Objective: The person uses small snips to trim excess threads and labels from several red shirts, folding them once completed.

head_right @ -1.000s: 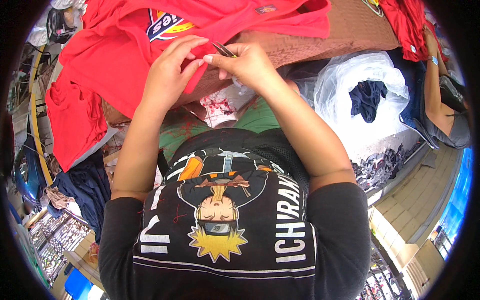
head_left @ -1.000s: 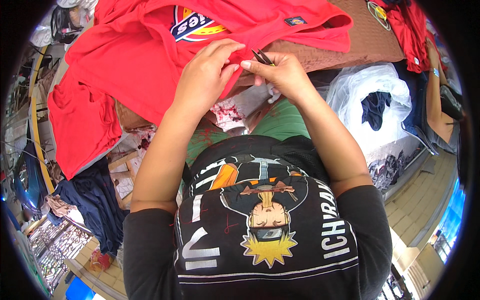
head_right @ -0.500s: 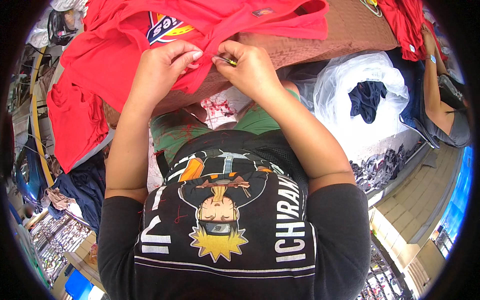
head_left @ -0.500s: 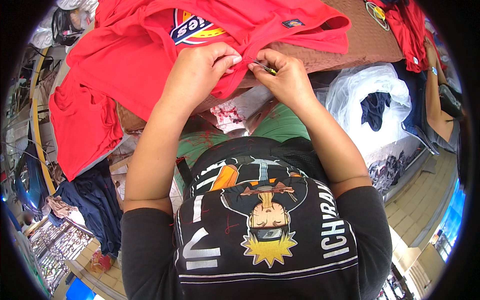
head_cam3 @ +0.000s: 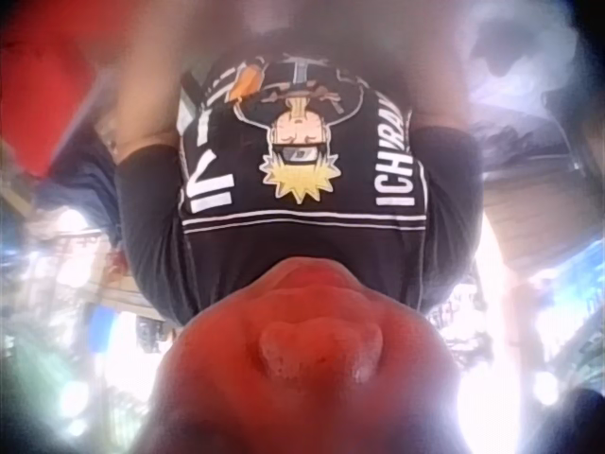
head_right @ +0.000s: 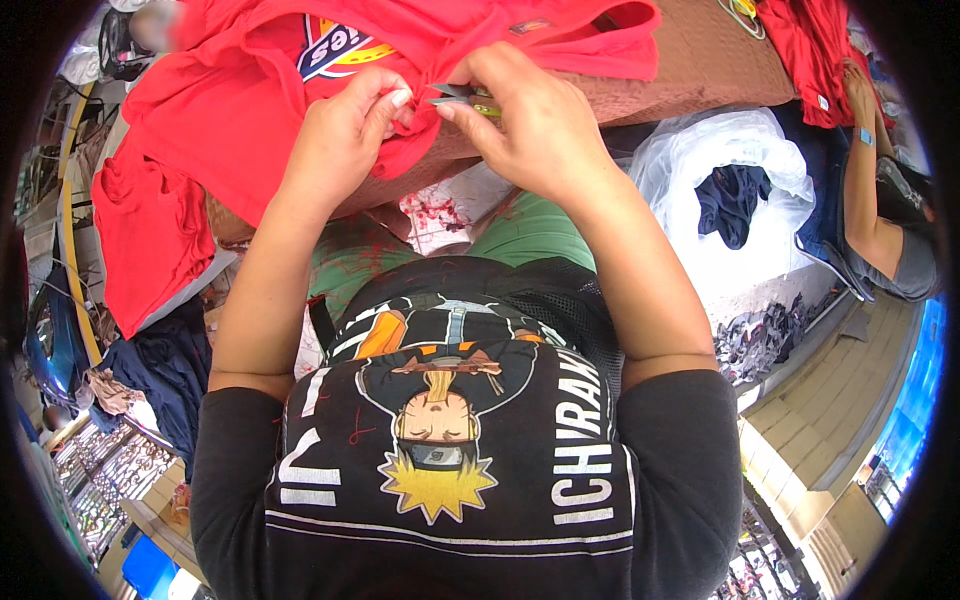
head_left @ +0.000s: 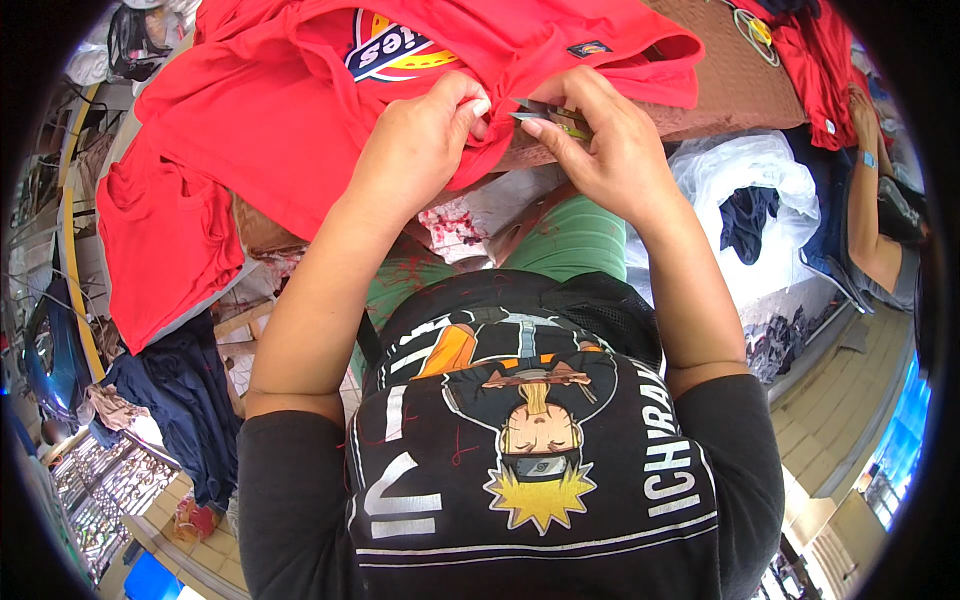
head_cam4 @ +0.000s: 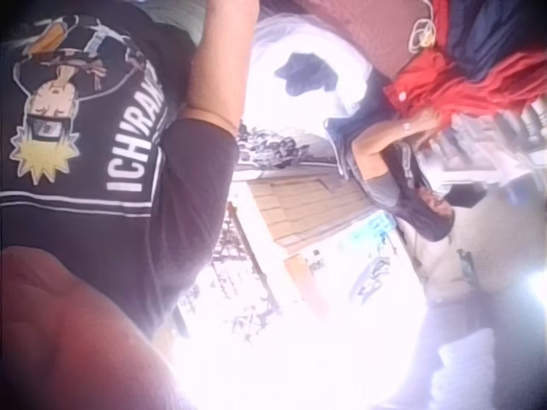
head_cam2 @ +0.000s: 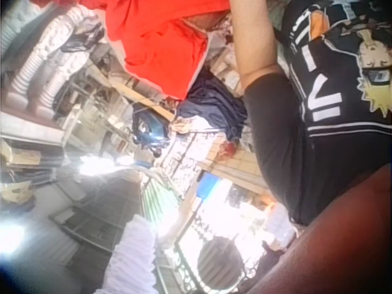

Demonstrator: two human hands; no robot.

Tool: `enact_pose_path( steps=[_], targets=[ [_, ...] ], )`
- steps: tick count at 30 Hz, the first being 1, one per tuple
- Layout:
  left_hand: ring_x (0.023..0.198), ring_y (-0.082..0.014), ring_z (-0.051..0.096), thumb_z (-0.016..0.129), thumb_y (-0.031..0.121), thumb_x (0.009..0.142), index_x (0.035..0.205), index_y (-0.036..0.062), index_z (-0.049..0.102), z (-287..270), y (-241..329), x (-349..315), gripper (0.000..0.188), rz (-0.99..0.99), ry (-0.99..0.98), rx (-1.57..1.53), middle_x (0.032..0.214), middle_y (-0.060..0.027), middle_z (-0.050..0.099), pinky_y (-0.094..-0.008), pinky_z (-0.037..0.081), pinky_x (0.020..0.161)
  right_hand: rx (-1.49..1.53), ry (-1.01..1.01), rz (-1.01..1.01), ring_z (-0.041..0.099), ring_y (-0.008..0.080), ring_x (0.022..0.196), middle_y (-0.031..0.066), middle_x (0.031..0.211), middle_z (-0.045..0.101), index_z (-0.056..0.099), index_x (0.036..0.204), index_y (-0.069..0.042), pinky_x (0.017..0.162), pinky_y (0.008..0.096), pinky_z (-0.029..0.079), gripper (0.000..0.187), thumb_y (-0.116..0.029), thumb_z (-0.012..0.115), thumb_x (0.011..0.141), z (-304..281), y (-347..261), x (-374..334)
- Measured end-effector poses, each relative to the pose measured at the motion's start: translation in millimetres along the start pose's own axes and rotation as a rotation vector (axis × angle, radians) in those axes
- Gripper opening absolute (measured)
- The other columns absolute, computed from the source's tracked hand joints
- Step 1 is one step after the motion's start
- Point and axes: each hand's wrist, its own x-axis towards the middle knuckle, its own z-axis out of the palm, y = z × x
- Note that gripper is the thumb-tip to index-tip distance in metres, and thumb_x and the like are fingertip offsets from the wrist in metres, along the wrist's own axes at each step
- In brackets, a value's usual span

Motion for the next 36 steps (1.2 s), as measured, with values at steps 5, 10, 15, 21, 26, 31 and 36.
enact_pose_path(
  steps=[5,10,15,21,26,31,36],
  targets=[
    [0.075,-0.0223,0.070,0.055,0.016,0.097,0.103,0.0031,0.057,1.9,6.0,0.4,0.015,0.050,0.019,0.065,0.079,-0.0113,0.069,-0.0316,0.054,0.067,-0.126,-0.060,-0.060,0.062,0.0331,0.072,0.0093,0.082,0.058,0.058,0.088,-0.007,0.059,0.0444,0.049,0.021,-0.024,0.068,0.081,3.7,-3.2,3.8],
    [0.080,-0.0209,0.069,0.057,0.014,0.095,0.104,0.0034,0.058,-2.0,14.7,0.2,0.013,-0.077,-0.024,-0.055,0.084,-0.0095,0.070,-0.0329,0.053,0.069,-0.219,-0.090,-0.108,0.062,0.0331,0.070,0.0089,0.082,0.059,0.057,0.085,-0.008,0.058,0.0447,0.049,0.019,-0.023,0.068,0.081,1.6,-9.7,7.2],
    [0.103,-0.0223,0.059,0.050,0.025,0.099,0.089,0.0031,0.063,-50.8,16.7,1.3,0.028,0.425,-0.017,-0.136,0.104,-0.0142,0.065,-0.0346,0.044,0.085,-0.122,-0.046,-0.035,0.063,0.0311,0.070,0.0087,0.084,0.061,0.059,0.088,-0.008,0.060,0.0427,0.050,0.020,-0.025,0.069,0.081,-17.1,-6.4,11.2],
    [0.099,-0.0219,0.057,0.043,0.033,0.099,0.081,0.0035,0.065,-125.3,25.0,-25.2,0.041,0.601,-0.215,-0.581,0.099,-0.0159,0.063,-0.0341,0.041,0.088,-0.022,0.091,0.041,0.052,0.0087,0.066,0.0021,0.081,0.062,0.065,0.098,-0.004,0.061,0.0242,0.043,0.022,-0.015,0.075,0.082,-28.0,5.5,15.0],
    [0.083,-0.0211,0.062,0.067,0.018,0.089,0.095,0.0004,0.067,-85.2,14.0,-26.2,0.019,0.246,0.162,-0.352,0.098,-0.0104,0.066,-0.0318,0.048,0.085,0.275,0.017,0.112,0.055,0.0107,0.072,0.0021,0.085,0.064,0.067,0.096,-0.003,0.064,0.0265,0.046,0.025,-0.018,0.077,0.080,-8.5,2.2,14.6],
    [0.075,-0.0139,0.057,0.071,0.007,0.080,0.122,0.0093,0.059,-35.2,1.4,-16.7,0.044,0.180,0.037,0.045,0.107,-0.0078,0.063,-0.0276,0.049,0.072,0.427,-0.189,0.314,0.056,0.0051,0.076,-0.0012,0.086,0.065,0.070,0.093,0.000,0.067,0.0220,0.047,0.016,-0.013,0.073,0.084,24.1,-9.6,15.5],
    [0.067,-0.0139,0.057,0.072,0.004,0.077,0.132,0.0113,0.052,-7.8,-1.8,-8.7,0.058,0.147,0.033,0.068,0.105,-0.0079,0.065,-0.0288,0.050,0.066,0.713,-0.171,0.383,0.061,0.0075,0.076,0.0048,0.082,0.070,0.068,0.092,0.000,0.072,0.0272,0.050,0.012,-0.011,0.067,0.087,42.4,-5.3,17.2]
  ],
)
